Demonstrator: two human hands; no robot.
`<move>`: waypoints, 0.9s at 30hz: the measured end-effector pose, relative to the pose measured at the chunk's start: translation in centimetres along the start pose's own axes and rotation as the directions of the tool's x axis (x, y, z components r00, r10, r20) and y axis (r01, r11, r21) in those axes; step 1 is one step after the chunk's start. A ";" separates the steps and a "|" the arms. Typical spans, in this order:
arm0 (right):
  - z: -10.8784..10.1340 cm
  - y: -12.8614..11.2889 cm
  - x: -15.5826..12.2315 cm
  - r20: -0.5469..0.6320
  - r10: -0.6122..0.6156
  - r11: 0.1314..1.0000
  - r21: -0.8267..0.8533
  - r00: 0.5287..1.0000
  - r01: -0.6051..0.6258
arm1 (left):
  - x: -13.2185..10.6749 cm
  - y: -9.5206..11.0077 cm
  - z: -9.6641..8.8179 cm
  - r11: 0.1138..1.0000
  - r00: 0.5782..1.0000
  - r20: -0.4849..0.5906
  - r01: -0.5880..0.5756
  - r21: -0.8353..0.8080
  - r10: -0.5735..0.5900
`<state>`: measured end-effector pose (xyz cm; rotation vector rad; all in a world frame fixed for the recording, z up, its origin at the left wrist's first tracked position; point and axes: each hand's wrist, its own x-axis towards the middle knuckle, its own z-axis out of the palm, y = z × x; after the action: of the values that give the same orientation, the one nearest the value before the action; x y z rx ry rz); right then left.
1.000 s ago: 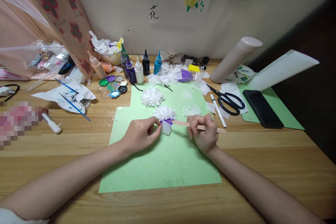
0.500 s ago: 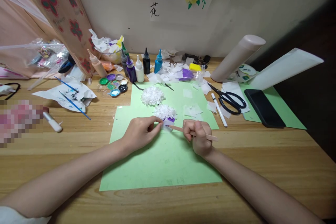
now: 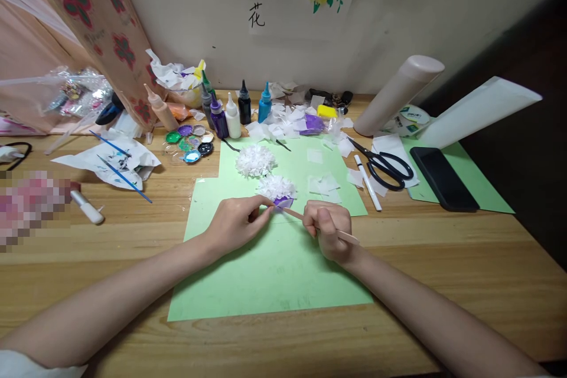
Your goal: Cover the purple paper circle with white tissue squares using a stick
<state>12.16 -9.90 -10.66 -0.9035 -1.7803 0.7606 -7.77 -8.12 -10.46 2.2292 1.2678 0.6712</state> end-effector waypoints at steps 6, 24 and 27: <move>0.0 0.1 -0.1 -0.011 -0.037 0.999 -0.031 0.999 0.037 | -0.1 0.0 0.0 1.000 1.000 -0.001 0.022 0.019 -0.022; 0.1 0.3 0.3 0.039 -0.159 0.979 -0.124 0.987 0.163 | 0.7 -0.6 -0.2 0.994 0.987 -0.157 0.051 0.101 -0.034; 0.0 0.4 0.2 0.096 -0.271 0.930 -0.230 0.958 0.286 | 0.8 -0.5 0.0 0.990 0.990 -0.137 0.001 0.144 0.019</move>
<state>12.18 -9.54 -10.94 -0.7641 -2.0348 0.3978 -7.76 -7.19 -10.62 2.3393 1.4147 0.7709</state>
